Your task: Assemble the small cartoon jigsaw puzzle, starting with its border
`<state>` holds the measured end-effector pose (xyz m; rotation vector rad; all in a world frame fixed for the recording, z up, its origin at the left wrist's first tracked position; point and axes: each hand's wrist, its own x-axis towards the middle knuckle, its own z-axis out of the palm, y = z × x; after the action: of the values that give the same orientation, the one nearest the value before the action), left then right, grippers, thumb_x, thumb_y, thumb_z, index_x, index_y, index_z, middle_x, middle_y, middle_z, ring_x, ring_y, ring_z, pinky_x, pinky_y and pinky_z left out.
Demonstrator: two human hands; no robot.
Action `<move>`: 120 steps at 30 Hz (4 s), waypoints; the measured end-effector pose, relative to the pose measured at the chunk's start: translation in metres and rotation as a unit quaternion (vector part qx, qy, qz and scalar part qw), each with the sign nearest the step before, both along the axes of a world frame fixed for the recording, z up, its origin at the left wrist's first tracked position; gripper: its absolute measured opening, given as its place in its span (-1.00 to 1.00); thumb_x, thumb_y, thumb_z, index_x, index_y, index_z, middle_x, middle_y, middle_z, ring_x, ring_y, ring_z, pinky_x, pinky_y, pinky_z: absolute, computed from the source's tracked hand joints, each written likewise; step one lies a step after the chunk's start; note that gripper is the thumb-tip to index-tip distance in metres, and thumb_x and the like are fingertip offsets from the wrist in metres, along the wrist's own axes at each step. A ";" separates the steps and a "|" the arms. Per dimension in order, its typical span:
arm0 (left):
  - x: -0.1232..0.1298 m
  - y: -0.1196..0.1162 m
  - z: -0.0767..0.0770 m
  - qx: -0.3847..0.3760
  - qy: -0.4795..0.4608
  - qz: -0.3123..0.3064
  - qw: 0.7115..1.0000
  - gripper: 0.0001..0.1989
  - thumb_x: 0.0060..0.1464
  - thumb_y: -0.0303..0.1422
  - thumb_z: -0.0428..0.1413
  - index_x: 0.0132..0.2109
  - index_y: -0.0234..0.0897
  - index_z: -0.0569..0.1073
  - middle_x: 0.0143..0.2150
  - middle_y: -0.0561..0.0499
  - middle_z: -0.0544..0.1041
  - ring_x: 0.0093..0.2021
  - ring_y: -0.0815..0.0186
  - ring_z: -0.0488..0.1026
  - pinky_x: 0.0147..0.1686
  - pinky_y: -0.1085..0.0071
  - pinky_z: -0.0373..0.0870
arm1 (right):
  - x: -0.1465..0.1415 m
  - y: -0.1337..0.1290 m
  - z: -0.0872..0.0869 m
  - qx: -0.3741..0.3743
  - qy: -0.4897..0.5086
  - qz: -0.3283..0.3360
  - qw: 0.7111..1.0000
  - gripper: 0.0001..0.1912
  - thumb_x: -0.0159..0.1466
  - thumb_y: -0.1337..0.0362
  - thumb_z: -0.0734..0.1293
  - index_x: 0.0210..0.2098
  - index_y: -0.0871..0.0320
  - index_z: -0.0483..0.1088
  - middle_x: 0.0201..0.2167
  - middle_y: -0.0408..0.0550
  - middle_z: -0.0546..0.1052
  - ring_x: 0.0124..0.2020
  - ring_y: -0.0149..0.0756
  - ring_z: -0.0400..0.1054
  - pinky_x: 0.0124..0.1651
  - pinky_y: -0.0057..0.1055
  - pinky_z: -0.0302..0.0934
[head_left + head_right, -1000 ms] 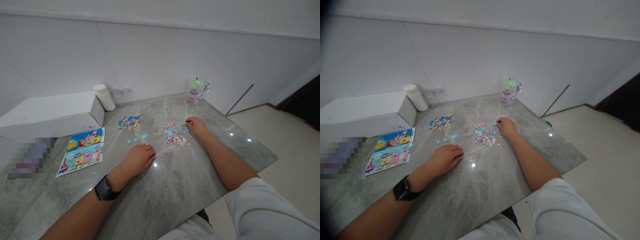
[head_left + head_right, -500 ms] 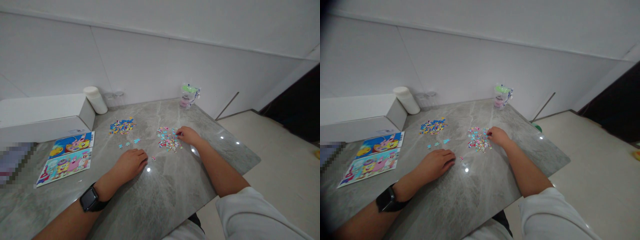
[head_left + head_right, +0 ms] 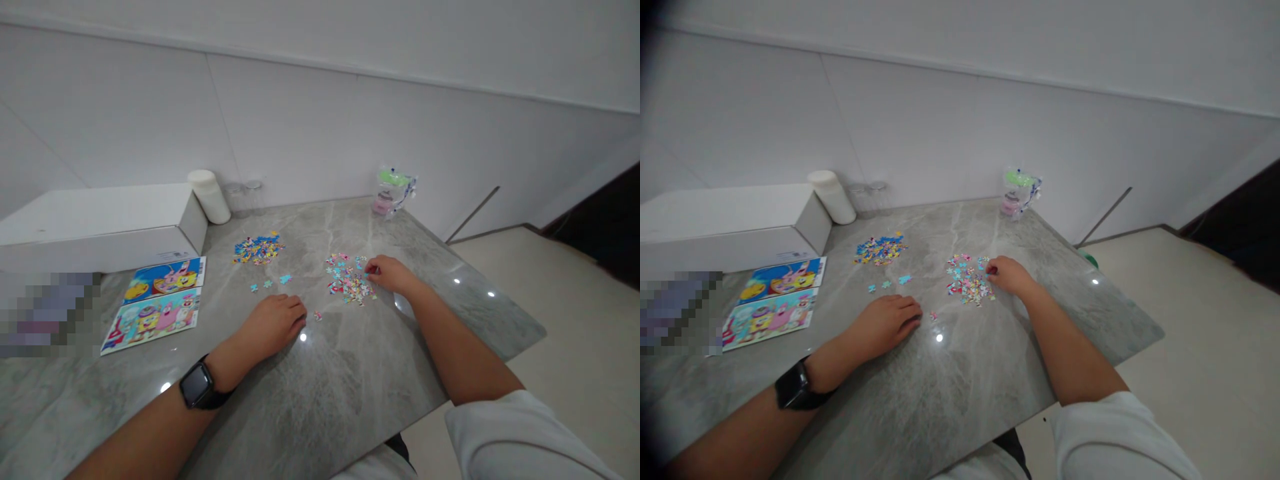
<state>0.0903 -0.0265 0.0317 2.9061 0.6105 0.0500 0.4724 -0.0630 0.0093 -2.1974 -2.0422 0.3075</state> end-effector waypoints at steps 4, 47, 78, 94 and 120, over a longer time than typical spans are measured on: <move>0.000 0.000 -0.001 0.010 0.006 0.002 1.000 -0.81 0.40 -0.33 0.07 -0.03 -0.23 0.59 -0.07 -0.13 0.62 -0.05 0.12 0.58 0.02 0.18 0.46 | 0.000 -0.001 0.002 0.000 0.006 0.007 1.000 -0.84 0.28 0.32 0.45 -0.14 0.12 0.63 -0.16 0.01 0.64 -0.21 -0.27 0.49 -0.05 -0.41 0.30; -0.049 0.046 0.056 -0.200 -0.507 0.269 0.794 -0.75 0.21 -0.13 0.25 -0.25 -0.24 0.58 -0.32 0.05 0.59 -0.35 0.35 0.49 -0.33 0.43 0.40 | -0.229 0.085 0.107 0.119 0.525 0.166 0.826 -0.68 0.22 0.00 0.47 -0.25 0.14 0.57 -0.31 -0.09 0.61 -0.27 -0.30 0.44 -0.12 -0.33 0.31; -0.053 0.040 0.057 0.079 -0.376 0.188 0.904 -0.83 0.30 -0.32 0.23 0.01 -0.18 0.54 -0.01 -0.08 0.61 0.03 0.17 0.54 0.06 0.19 0.51 | -0.213 0.089 0.093 0.082 0.410 0.193 0.888 -0.62 0.27 -0.05 0.38 -0.38 0.15 0.56 -0.50 -0.17 0.50 -0.44 -0.35 0.28 -0.32 -0.39 0.13; -0.045 0.068 0.027 0.026 -0.163 0.184 0.969 -0.84 0.21 -0.32 0.28 -0.07 -0.20 0.58 0.00 -0.11 0.60 0.05 0.05 0.55 0.13 0.11 0.47 | -0.193 0.118 0.048 -0.046 -0.001 0.210 0.977 -0.73 0.31 0.33 0.46 0.01 0.12 0.63 0.01 0.08 0.68 0.00 -0.13 0.52 -0.04 -0.40 0.25; -0.028 0.088 -0.028 0.014 -0.141 0.215 0.966 -0.81 0.20 -0.29 0.29 -0.05 -0.17 0.61 0.04 -0.13 0.56 0.07 0.07 0.50 0.13 0.10 0.44 | -0.192 0.128 0.027 -0.085 -0.006 0.255 0.963 -0.72 0.24 0.28 0.49 -0.06 0.13 0.67 -0.10 0.02 0.71 -0.12 -0.19 0.54 -0.17 -0.44 0.24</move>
<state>0.0619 0.0613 0.0034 2.6608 1.1708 0.5205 0.2806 0.0649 0.0364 -1.7126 -2.6550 0.5364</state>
